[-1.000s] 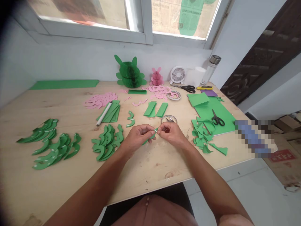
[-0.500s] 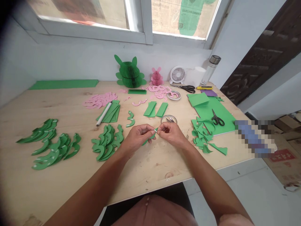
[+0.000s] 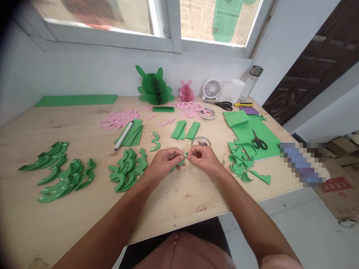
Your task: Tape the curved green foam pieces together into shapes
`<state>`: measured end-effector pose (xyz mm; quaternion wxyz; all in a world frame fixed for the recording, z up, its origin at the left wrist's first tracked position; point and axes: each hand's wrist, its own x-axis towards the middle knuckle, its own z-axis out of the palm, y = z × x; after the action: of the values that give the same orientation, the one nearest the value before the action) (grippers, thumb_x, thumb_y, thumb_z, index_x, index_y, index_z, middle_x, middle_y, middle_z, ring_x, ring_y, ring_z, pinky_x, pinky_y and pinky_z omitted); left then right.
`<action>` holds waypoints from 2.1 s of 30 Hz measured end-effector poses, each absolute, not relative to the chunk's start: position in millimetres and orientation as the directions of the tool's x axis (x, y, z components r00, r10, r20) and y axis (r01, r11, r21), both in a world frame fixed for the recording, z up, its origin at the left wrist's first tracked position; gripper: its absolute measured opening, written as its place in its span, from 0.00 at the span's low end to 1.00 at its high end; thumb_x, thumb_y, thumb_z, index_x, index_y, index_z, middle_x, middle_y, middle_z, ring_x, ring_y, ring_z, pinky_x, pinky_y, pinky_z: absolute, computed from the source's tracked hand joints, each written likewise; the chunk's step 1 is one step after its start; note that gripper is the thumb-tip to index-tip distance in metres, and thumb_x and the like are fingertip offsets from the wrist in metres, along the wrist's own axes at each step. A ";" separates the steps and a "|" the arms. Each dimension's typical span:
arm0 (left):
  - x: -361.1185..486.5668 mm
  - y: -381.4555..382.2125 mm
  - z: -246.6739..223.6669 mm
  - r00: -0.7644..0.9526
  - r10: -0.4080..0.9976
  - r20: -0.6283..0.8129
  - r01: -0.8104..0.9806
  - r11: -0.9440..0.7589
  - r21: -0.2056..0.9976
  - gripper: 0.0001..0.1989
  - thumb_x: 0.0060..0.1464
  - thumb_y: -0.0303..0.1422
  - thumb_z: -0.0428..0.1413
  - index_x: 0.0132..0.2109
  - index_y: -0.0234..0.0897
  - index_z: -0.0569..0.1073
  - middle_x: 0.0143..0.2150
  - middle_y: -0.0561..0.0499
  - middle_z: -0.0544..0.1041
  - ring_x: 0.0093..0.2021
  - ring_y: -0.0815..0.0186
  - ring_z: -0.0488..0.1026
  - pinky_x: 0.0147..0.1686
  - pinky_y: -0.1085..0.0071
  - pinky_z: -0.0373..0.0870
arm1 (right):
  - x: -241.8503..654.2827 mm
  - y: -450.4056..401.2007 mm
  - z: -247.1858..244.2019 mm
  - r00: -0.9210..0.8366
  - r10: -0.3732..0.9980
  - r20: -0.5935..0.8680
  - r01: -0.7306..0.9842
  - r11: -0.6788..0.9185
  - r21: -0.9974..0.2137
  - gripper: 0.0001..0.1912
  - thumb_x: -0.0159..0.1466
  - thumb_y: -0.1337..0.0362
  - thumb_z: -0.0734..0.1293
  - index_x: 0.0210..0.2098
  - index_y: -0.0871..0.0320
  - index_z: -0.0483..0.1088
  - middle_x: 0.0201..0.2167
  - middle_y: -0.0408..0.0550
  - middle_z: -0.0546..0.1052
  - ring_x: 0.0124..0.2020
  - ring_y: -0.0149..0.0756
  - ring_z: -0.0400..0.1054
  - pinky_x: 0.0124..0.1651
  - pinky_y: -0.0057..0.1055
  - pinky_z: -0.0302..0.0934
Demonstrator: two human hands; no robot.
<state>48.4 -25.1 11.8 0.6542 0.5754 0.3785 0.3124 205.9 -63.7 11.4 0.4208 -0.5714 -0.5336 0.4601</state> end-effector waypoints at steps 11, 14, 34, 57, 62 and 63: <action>49.2 -24.0 7.9 0.519 0.847 -0.115 0.020 0.123 0.992 0.07 0.43 0.34 0.57 0.29 0.34 0.72 0.20 0.53 0.73 0.20 0.72 0.67 0.22 0.76 0.64 | 204.8 -63.9 12.7 0.016 0.996 -0.086 0.230 -0.088 -0.969 0.07 0.51 0.62 0.66 0.23 0.59 0.67 0.19 0.40 0.66 0.21 0.26 0.56 0.24 0.25 0.49; 49.4 -23.9 7.2 0.522 0.846 -0.109 0.002 0.126 0.992 0.07 0.43 0.34 0.57 0.28 0.34 0.72 0.20 0.53 0.73 0.21 0.72 0.68 0.22 0.76 0.65 | 204.9 -63.8 12.7 0.017 0.996 -0.089 0.222 -0.091 -0.971 0.07 0.52 0.62 0.66 0.23 0.59 0.67 0.19 0.40 0.65 0.21 0.26 0.56 0.23 0.25 0.49; 49.2 -25.2 10.9 0.509 0.847 -0.157 0.064 0.145 0.987 0.07 0.44 0.33 0.56 0.29 0.33 0.71 0.21 0.53 0.73 0.18 0.74 0.66 0.19 0.77 0.60 | 206.8 -63.1 9.5 -0.010 0.996 -0.087 0.212 -0.083 -0.974 0.06 0.53 0.63 0.65 0.24 0.60 0.67 0.19 0.40 0.66 0.21 0.26 0.56 0.24 0.25 0.49; 49.9 -26.3 12.8 0.507 0.853 -0.121 0.049 0.112 0.993 0.08 0.46 0.34 0.55 0.27 0.33 0.72 0.19 0.53 0.73 0.18 0.73 0.66 0.19 0.78 0.60 | 205.5 -63.2 13.0 0.012 0.994 -0.105 0.210 -0.105 -0.972 0.07 0.51 0.62 0.66 0.23 0.60 0.67 0.19 0.40 0.65 0.20 0.25 0.55 0.24 0.25 0.47; 50.1 -26.2 11.6 0.500 0.860 -0.104 0.045 0.094 0.995 0.07 0.46 0.33 0.55 0.27 0.34 0.72 0.20 0.53 0.73 0.18 0.73 0.65 0.18 0.78 0.60 | 205.6 -64.0 15.8 0.042 0.990 -0.131 0.210 -0.137 -0.968 0.08 0.51 0.61 0.66 0.23 0.60 0.67 0.18 0.39 0.63 0.20 0.25 0.54 0.24 0.26 0.47; 50.0 -26.4 11.4 0.499 0.861 -0.100 0.042 0.091 0.995 0.06 0.46 0.33 0.55 0.27 0.34 0.72 0.20 0.53 0.73 0.18 0.73 0.66 0.18 0.78 0.60 | 205.7 -64.2 16.2 0.046 0.989 -0.138 0.208 -0.144 -0.967 0.08 0.51 0.61 0.66 0.23 0.60 0.67 0.18 0.39 0.63 0.20 0.25 0.54 0.24 0.26 0.47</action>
<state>50.0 -26.4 11.4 0.6321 0.5914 0.3818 0.3238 205.7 -64.2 16.2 0.4150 -0.5921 -0.5055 0.4708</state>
